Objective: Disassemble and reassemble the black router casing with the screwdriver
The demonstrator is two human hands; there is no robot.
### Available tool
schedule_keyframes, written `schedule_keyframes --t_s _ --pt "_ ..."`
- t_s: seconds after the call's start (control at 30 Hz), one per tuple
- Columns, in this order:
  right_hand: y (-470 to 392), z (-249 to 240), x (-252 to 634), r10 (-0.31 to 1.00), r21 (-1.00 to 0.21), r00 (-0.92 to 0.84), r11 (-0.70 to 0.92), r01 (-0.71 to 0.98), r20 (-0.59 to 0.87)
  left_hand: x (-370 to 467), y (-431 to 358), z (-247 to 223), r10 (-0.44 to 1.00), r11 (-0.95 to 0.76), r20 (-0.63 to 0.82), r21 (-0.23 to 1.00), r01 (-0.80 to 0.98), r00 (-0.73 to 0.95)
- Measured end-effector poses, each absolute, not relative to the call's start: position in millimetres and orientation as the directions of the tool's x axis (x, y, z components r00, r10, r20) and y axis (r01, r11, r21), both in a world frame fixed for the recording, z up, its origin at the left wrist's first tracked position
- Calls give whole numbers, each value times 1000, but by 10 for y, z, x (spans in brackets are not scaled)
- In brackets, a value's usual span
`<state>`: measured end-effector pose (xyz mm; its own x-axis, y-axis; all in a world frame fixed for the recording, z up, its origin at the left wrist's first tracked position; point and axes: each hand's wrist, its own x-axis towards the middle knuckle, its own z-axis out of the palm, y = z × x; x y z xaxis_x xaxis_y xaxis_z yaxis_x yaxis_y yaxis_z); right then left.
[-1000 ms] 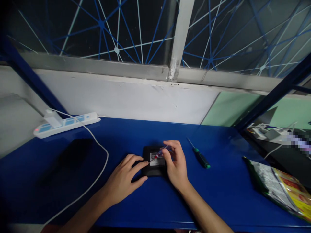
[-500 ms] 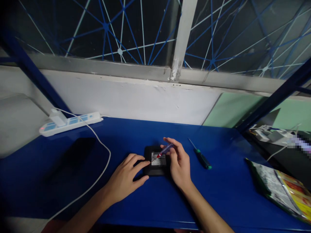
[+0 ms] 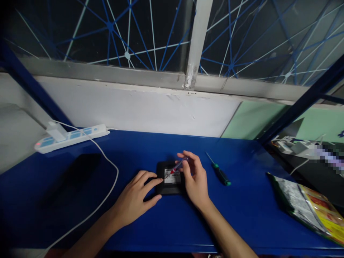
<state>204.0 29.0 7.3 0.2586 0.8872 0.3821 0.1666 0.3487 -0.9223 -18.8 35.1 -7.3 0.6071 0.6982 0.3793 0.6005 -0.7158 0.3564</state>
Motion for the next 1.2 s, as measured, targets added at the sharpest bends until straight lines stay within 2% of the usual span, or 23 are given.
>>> schedule_keyframes --t_s 0.4,0.63,0.87,1.03,1.2 --pt "279 81 2031 903 -926 251 290 243 349 -180 345 -66 708 -706 354 358 611 611" --pt "346 -55 2087 839 -881 301 371 293 454 -193 340 -82 718 -696 345 363 620 604" --pt "315 57 2073 909 -943 266 276 187 319 -194 346 -60 715 -699 356 369 613 602" --pt "327 -12 2035 909 -929 253 269 254 332 -199 355 -63 722 -692 347 386 611 599" --pt "389 -39 2013 884 -947 348 263 182 312 -204 348 -51 726 -687 339 388 614 598"
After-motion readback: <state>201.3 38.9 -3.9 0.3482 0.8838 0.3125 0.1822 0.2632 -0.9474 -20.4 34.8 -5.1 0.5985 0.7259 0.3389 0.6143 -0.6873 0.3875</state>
